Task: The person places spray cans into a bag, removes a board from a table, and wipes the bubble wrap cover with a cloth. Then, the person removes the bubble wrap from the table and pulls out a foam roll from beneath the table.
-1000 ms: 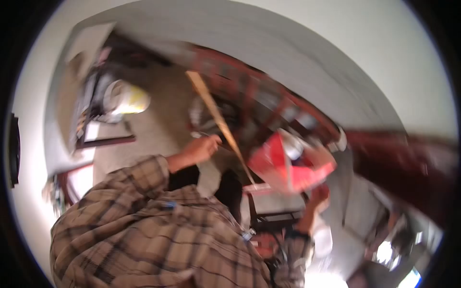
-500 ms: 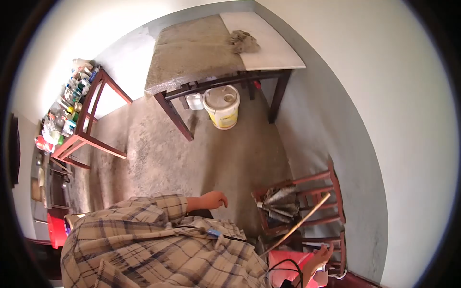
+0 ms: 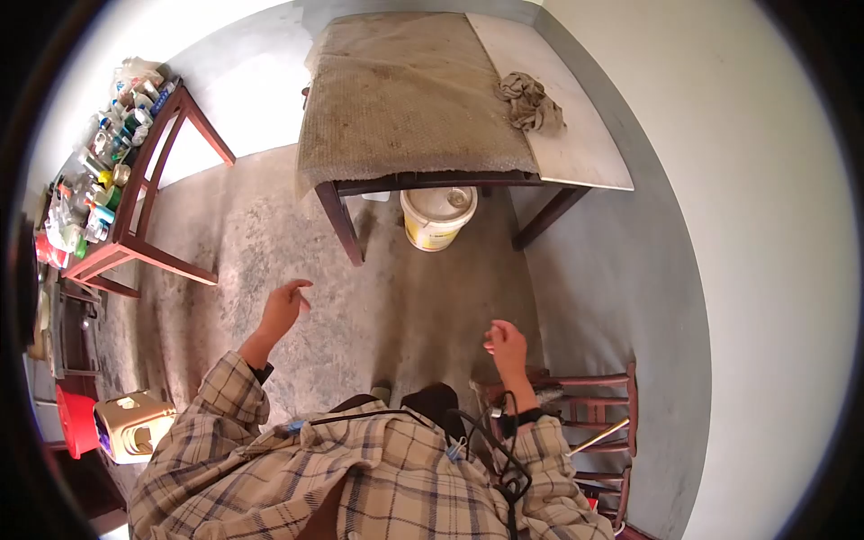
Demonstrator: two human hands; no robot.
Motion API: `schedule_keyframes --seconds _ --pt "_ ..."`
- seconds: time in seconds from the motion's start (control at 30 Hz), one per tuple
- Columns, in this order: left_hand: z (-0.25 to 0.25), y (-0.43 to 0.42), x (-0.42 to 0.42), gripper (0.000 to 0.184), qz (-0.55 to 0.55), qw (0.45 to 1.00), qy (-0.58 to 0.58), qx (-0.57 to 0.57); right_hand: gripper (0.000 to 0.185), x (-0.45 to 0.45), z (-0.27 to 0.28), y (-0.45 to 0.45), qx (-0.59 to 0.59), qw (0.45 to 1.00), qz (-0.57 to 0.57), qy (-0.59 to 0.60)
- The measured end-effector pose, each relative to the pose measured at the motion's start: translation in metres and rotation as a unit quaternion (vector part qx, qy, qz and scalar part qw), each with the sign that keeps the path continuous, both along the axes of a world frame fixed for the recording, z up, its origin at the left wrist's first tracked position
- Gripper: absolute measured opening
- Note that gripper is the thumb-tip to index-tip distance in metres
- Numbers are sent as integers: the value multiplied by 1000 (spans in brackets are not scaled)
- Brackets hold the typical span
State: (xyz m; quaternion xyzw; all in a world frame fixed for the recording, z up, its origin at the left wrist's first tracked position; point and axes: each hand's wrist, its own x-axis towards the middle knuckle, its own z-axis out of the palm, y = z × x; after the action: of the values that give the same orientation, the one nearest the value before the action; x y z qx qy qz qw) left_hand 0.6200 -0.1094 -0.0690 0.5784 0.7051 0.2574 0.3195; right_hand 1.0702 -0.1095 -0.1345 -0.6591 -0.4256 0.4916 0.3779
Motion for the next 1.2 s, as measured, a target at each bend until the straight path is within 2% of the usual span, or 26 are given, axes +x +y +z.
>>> schedule_keyframes --seconds 0.03,0.07,0.2,0.27,0.3,0.37,0.4,0.47,0.53,0.6,0.67,0.77,0.97,1.2 --pt "2 14 -6 24 -3 995 7 96 26 -15 -3 19 -13 999 26 22" --pt "-3 30 -14 27 -34 990 -21 134 25 -27 -9 36 -25 997 52 45" --pt "37 94 -6 25 -50 978 58 196 22 -60 -57 100 -111 981 44 150" --pt "58 134 5 24 -32 968 124 216 15 -64 -87 131 -227 943 -9 242" --pt "67 158 9 24 -36 967 130 214 15 -61 -117 154 -228 941 -11 249" --pt "75 211 23 34 -65 938 221 259 9 -52 -184 185 -296 899 -7 324" --pt "73 238 25 48 -97 934 249 238 9 -53 -180 195 -304 892 -21 334" --pt "67 283 38 53 -129 924 294 210 9 -58 -173 241 -266 929 -48 255" --pt "48 326 30 71 -181 906 349 160 10 -64 -195 283 -241 930 -59 272" --pt "41 347 29 74 -209 889 373 164 12 -73 -227 329 -218 932 -60 284" --pt "27 355 22 85 -230 864 411 180 19 -86 -260 374 -168 963 -77 196" --pt "24 360 21 86 -225 863 419 171 20 -107 -295 425 -158 978 -68 115" --pt "15 364 11 88 -225 869 413 151 23 -130 -334 453 -193 976 -40 94" --pt "19 363 9 91 -225 876 406 130 27 -125 -337 443 -254 960 -25 116"
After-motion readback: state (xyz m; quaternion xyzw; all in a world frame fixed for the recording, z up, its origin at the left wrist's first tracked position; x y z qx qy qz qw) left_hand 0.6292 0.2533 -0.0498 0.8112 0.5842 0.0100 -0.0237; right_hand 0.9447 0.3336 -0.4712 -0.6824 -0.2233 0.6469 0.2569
